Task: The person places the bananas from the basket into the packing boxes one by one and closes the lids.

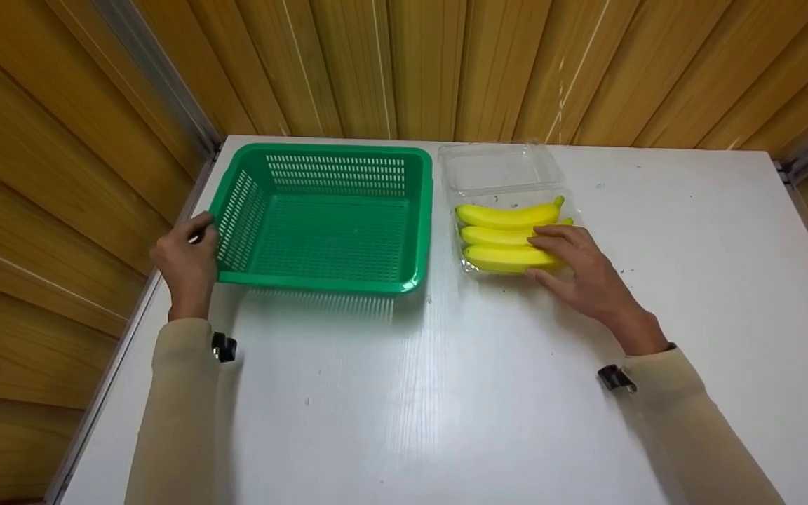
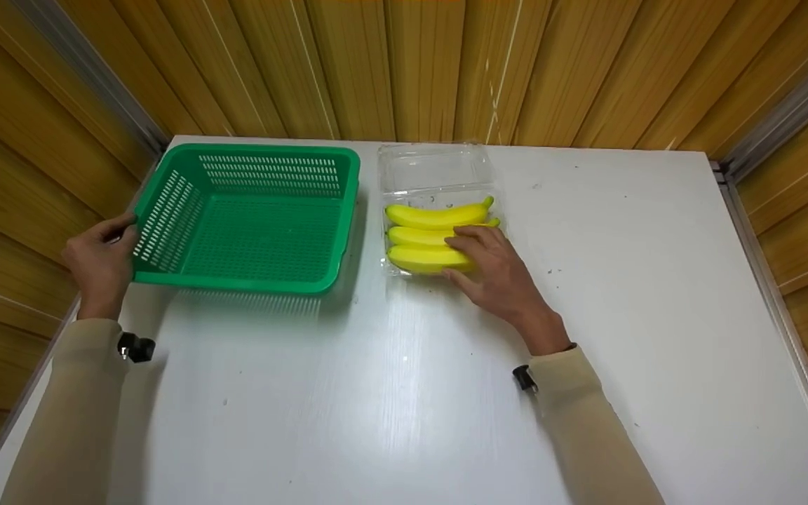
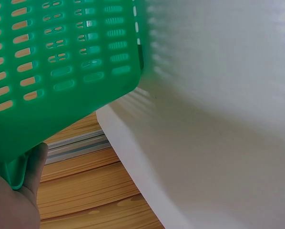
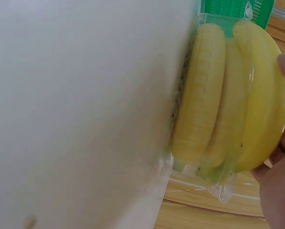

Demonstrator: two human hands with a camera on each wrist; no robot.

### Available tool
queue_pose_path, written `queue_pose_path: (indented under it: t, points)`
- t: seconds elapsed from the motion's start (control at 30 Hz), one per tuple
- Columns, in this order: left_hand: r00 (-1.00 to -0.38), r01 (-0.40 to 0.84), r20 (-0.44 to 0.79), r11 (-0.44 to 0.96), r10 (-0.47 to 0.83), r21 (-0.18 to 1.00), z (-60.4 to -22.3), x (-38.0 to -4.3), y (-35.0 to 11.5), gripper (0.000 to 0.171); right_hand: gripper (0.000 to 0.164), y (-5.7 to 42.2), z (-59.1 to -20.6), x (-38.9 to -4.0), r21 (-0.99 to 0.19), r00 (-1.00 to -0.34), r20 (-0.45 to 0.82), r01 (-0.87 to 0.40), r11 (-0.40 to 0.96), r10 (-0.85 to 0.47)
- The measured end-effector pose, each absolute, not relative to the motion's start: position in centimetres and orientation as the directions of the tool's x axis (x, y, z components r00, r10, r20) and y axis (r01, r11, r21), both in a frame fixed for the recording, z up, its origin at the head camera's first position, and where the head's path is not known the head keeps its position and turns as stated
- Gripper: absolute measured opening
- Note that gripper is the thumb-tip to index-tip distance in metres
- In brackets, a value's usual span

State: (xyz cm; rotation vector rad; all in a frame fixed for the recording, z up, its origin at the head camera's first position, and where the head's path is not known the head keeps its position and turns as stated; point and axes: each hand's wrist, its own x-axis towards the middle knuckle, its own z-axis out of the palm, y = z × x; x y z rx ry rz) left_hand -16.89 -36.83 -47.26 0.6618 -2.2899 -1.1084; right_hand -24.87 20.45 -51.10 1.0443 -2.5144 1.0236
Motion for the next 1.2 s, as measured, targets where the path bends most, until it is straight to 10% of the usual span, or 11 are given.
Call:
queue_pose_path:
  t: [1.2]
  points:
    - [-0.755,-0.240,0.183,0.525,-0.629,0.817,-47.1,-16.9,-36.9,0.029,0.039,20.7,-50.0,-26.0,-0.600,-0.768,0.341,-0.622,0.503,-0.543]
